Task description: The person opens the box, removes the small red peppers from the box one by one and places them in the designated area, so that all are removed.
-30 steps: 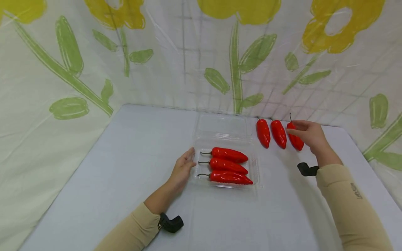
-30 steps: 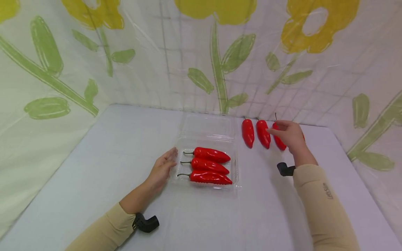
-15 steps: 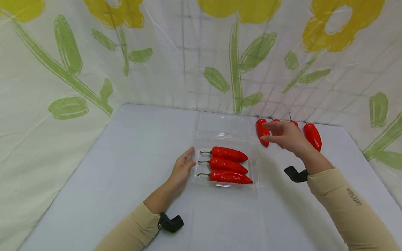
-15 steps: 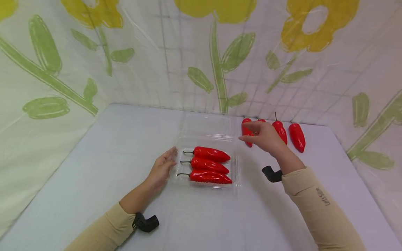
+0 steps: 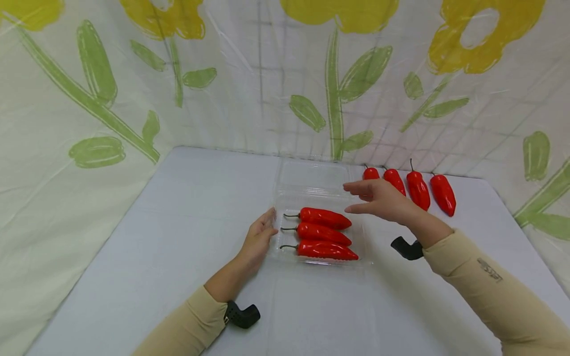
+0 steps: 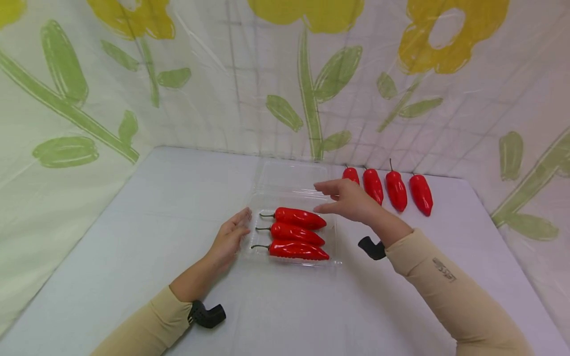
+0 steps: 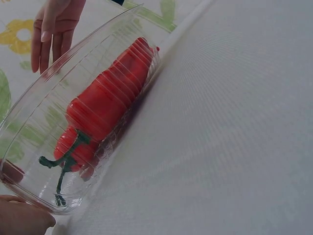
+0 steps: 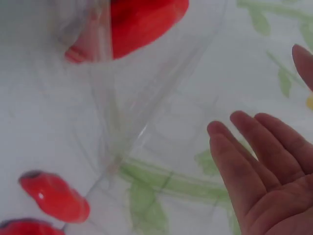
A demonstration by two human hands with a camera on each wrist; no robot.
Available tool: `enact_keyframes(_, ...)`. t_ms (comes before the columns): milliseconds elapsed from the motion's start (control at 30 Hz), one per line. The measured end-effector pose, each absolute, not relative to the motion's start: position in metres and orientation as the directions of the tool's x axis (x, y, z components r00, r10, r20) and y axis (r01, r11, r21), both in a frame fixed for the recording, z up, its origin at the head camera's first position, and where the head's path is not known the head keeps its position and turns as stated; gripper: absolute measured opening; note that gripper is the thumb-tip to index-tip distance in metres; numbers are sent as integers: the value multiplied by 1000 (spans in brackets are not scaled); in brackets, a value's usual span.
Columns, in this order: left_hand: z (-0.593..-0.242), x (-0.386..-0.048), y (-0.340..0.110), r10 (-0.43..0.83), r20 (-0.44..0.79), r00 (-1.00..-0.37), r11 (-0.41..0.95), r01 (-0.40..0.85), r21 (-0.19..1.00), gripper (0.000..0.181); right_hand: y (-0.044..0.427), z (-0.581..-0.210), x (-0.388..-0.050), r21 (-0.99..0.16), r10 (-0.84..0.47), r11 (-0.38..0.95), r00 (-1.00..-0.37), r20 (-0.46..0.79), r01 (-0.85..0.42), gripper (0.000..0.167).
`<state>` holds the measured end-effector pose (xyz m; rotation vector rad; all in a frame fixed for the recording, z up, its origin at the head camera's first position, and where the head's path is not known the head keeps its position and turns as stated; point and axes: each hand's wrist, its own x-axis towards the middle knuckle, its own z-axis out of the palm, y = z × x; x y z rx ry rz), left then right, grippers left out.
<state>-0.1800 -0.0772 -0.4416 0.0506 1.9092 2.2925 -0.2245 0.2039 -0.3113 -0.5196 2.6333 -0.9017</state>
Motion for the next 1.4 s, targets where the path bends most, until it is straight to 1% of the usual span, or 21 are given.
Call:
enact_keyframes(167, -440, -180, -78, 142, -76, -987, -176, -101, 979, 63, 187, -317, -221, -686, -510, 696, -819, -264, -212, 55)
enact_keyframes(333, -442, -181, -78, 142, -79, -987, -185, -104, 977, 63, 174, -327, -217, -752, -584, 635, -746, -319, -176, 58)
enact_keyframes(533, -442, -181, -76, 140, -87, -986, -175, -111, 978, 64, 165, -331, -211, -748, -627, 636, -693, -355, -192, 56)
enact_keyframes(700, -441, -180, -76, 135, -95, -986, -169, -118, 979, 63, 160, -334, -209, -710, -642, 665, -662, -386, -231, 55)
enact_keyframes(1033, -441, -181, -77, 133, -98, -986, -164, -120, 979, 63, 143, -344, -205, -587, -650, 730, -623, -436, -351, 51)
enact_keyframes(1100, -441, -180, -77, 133, -96, -986, -166, -118, 979, 63, 140, -343, -203, -564, -646, 739, -623, -440, -368, 50)
enact_keyframes(1233, -441, -180, -76, 143, -83, -986, -175, -108, 979, 63, 135, -343, -199, -511, -622, 767, -643, -446, -388, 48)
enact_keyframes(1300, -441, -180, -76, 146, -77, -986, -180, -103, 978, 62, 133, -343, -198, -474, -611, 782, -651, -450, -405, 49)
enact_keyframes(1400, -441, -180, -77, 144, -71, -987, -187, -98, 978, 62, 129, -344, -198, -413, -610, 791, -642, -465, -452, 53)
